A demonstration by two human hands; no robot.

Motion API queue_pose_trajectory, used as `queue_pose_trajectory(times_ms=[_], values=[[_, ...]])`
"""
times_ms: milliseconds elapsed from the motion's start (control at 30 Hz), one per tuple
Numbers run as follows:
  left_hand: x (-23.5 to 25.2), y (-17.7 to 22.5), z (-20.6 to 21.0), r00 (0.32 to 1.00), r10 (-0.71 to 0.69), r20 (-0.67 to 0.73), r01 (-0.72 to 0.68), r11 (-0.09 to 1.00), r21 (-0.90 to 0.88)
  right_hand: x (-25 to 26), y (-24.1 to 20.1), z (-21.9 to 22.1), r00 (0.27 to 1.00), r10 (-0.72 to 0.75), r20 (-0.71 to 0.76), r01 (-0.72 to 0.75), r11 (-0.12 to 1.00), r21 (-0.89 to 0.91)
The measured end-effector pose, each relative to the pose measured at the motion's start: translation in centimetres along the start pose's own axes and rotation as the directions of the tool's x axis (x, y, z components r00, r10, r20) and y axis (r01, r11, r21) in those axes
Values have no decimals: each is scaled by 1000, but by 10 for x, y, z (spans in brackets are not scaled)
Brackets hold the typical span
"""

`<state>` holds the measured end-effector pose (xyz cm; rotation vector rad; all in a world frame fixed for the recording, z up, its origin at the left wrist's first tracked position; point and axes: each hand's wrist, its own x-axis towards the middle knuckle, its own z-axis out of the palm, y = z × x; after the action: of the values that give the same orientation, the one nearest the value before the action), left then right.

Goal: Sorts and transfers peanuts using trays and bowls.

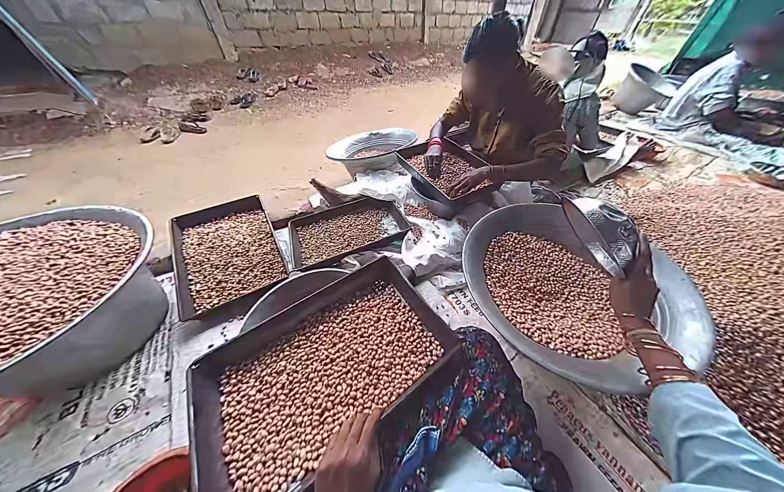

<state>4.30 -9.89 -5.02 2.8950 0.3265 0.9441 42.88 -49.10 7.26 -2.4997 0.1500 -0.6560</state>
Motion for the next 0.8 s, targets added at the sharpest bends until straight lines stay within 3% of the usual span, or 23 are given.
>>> queue_pose_trajectory(times_ms=[67,133,267,367,433,533,667,800], values=[[2,1,-5,999,-1,44,1,1000,-14,6,20,-2,985,150,91,-139,983,-118],[4,1,-7,997,-8,72,10,1000,-24,3,24,5,922,322,214,-286,941,-182],[5,3,-6,997,-23,68,23,1000,6,-16,17,31,779,481,401,-527,850,5],[4,4,-4,998,-24,55,22,999,40,-42,6,38,585,579,569,-805,499,320],[5,4,-3,998,-23,55,21,999,49,-51,-3,32,496,564,660,-866,270,420],[3,5,-2,998,-14,64,11,999,53,-56,-8,30,418,548,725,-879,44,474],[1,2,3,1000,-1,19,-1,995,97,-66,-23,19,417,519,747,-848,-75,525],[-1,-1,10,999,11,-46,-7,995,95,-83,-24,11,527,460,715,-803,-7,597]])
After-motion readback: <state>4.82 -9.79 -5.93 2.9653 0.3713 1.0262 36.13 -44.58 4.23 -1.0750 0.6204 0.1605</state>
